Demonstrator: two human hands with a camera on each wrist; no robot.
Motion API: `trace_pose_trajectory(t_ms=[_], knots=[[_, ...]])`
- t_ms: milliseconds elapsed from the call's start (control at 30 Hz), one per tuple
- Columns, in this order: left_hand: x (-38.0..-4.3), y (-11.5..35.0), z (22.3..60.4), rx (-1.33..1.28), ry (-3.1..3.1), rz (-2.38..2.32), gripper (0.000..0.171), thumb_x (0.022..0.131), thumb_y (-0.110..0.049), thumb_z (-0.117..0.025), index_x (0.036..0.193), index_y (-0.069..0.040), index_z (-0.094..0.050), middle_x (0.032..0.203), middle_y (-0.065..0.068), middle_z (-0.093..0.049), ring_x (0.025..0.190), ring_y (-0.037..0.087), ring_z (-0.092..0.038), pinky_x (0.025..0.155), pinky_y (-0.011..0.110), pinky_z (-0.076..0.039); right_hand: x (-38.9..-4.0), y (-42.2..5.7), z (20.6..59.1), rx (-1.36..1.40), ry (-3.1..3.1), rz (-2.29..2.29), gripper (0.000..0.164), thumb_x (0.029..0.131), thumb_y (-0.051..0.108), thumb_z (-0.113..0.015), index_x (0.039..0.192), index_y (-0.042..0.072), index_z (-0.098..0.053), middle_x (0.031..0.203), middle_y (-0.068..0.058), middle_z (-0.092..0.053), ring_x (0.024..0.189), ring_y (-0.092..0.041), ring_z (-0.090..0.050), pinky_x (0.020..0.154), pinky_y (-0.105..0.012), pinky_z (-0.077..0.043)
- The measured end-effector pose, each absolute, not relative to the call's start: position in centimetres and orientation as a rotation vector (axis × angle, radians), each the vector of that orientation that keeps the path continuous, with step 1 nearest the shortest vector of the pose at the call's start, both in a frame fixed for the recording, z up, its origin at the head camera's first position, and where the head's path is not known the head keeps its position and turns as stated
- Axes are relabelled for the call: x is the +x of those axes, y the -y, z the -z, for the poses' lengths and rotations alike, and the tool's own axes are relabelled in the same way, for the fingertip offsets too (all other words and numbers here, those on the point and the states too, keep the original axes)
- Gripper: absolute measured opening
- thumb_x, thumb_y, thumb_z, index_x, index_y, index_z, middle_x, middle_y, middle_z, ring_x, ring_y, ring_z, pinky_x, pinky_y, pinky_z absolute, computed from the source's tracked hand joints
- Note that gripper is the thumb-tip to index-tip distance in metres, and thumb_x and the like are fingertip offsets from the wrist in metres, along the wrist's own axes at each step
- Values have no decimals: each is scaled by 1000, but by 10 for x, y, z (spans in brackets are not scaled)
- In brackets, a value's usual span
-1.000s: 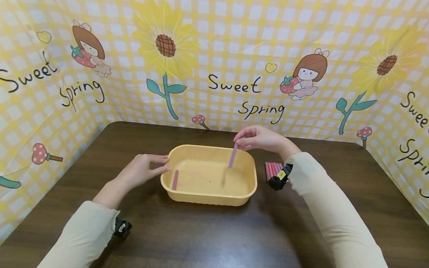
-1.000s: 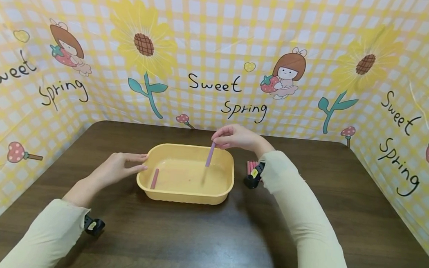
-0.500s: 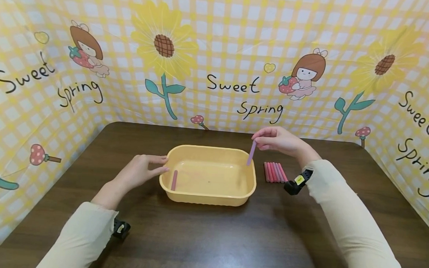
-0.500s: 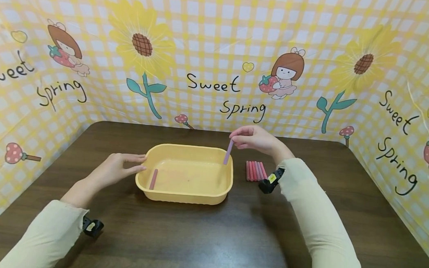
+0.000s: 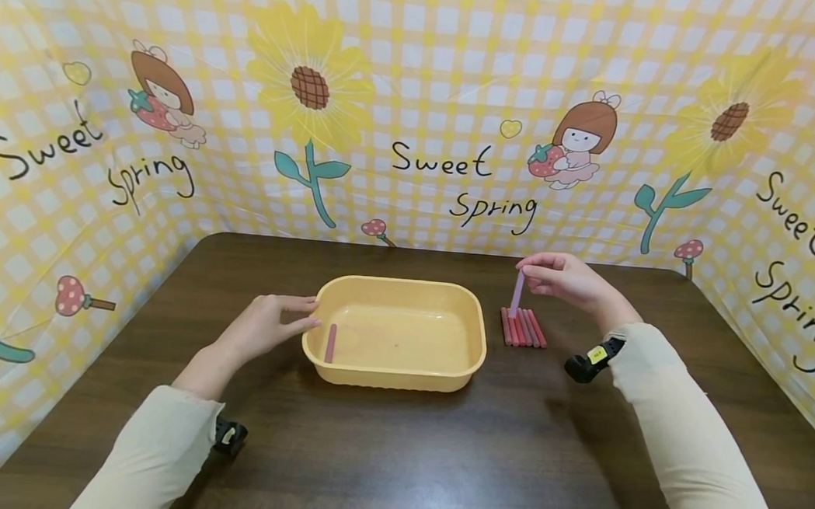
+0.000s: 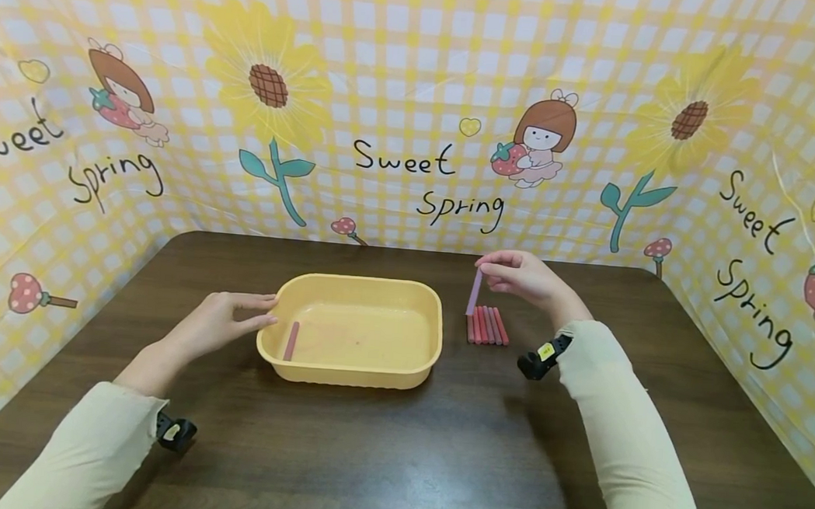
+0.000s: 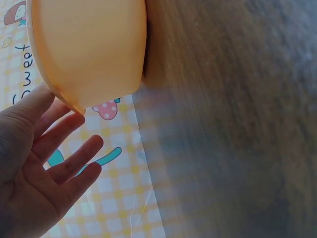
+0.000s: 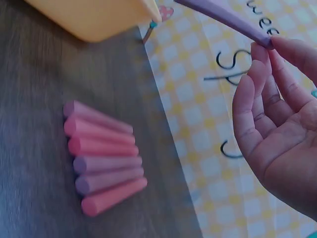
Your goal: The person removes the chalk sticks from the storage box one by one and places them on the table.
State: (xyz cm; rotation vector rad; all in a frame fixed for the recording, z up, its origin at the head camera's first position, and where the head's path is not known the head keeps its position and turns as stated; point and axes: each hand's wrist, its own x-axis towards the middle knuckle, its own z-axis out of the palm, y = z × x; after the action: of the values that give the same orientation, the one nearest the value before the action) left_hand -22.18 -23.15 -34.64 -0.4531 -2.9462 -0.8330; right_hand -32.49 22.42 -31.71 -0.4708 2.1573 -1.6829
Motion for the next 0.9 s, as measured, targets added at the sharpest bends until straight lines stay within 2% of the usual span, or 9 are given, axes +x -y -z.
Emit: trace_pose_trajectory(t_ms=[200, 467, 700, 900], knots=[[-221, 231, 347, -447, 2941, 839, 41, 88, -24, -65, 121, -1, -61, 128, 17, -58, 125, 38, -49, 104, 53, -39, -323, -240, 323, -399, -2153, 1729, 18, 96, 18, -53, 89, 26, -67, 77, 11, -61, 74, -3, -57, 74, -18, -53], [-222, 231, 347, -455, 2939, 836, 41, 88, -25, -65, 121, -1, -61, 128, 17, -58, 125, 38, -49, 104, 53, -40, -322, -259, 334, -320, -2151, 1749, 18, 96, 21, -53, 89, 29, -68, 84, 15, -66, 75, -2, -59, 73, -18, -53], [-222, 230, 347, -455, 2939, 841, 42, 88, -26, -64, 122, -1, -61, 128, 17, -58, 125, 37, -49, 104, 53, -40, -326, -271, 349, -257, -2215, 1687, 19, 96, 24, -53, 89, 33, -68, 83, 18, -65, 74, -1, -57, 71, -17, -51], [-222, 230, 347, -451, 2938, 850, 43, 88, -27, -64, 122, -1, -61, 128, 17, -58, 125, 37, -49, 104, 53, -39, -327, -275, 360, -216, -2215, 1677, 13, 95, 25, -55, 96, 25, -68, 85, 17, -66, 70, 0, -56, 69, -17, -51]])
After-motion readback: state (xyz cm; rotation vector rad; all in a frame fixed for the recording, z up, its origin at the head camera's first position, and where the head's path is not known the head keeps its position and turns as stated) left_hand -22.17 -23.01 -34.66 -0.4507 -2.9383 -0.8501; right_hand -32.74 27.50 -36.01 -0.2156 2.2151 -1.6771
